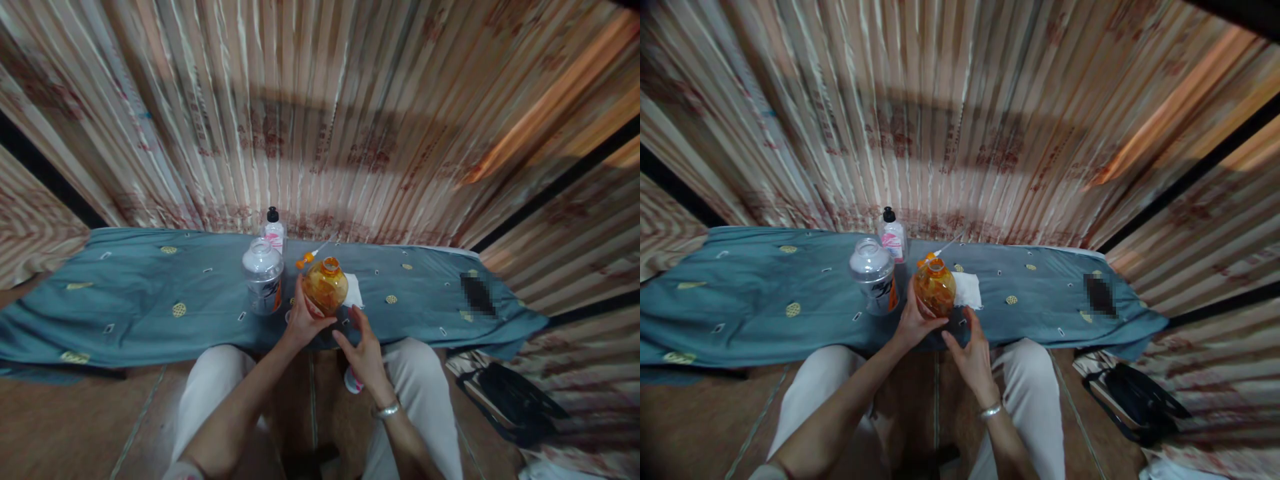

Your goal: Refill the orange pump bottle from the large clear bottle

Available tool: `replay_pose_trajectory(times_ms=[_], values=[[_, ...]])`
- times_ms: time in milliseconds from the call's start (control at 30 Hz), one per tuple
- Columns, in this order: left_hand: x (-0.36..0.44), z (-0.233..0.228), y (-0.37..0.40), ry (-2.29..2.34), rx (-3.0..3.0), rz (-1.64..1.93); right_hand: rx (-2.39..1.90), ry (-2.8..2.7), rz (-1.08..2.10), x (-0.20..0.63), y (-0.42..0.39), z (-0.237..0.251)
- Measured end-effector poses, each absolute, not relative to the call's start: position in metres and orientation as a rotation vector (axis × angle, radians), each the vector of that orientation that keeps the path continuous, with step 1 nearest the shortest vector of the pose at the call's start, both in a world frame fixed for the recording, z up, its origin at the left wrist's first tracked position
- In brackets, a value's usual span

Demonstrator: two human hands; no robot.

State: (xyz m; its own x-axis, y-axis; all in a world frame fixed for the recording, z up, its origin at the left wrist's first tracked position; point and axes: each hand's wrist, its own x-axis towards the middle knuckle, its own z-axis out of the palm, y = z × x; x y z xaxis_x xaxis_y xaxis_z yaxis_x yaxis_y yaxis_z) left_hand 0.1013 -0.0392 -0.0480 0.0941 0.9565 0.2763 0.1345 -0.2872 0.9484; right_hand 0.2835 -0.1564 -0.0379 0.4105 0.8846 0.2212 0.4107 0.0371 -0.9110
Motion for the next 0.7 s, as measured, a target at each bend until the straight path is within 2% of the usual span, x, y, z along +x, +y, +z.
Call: replay_pose_trajectory(times_ms=[200,400,700], values=[[0.098,-0.054,-0.042,1.029,1.573,1.243,-1.459,-1.322,0.680,0.270,-0.107,-0.019],[0.093,-0.069,-0.057,1.121,1.631,1.257,-1.465,-1.253,0.806,0.263,-0.086,-0.025],[0.043,-0.083,-0.138,1.165,1.680,1.301,-1.459,-1.152,0.814,0.269,-0.076,-0.037]])
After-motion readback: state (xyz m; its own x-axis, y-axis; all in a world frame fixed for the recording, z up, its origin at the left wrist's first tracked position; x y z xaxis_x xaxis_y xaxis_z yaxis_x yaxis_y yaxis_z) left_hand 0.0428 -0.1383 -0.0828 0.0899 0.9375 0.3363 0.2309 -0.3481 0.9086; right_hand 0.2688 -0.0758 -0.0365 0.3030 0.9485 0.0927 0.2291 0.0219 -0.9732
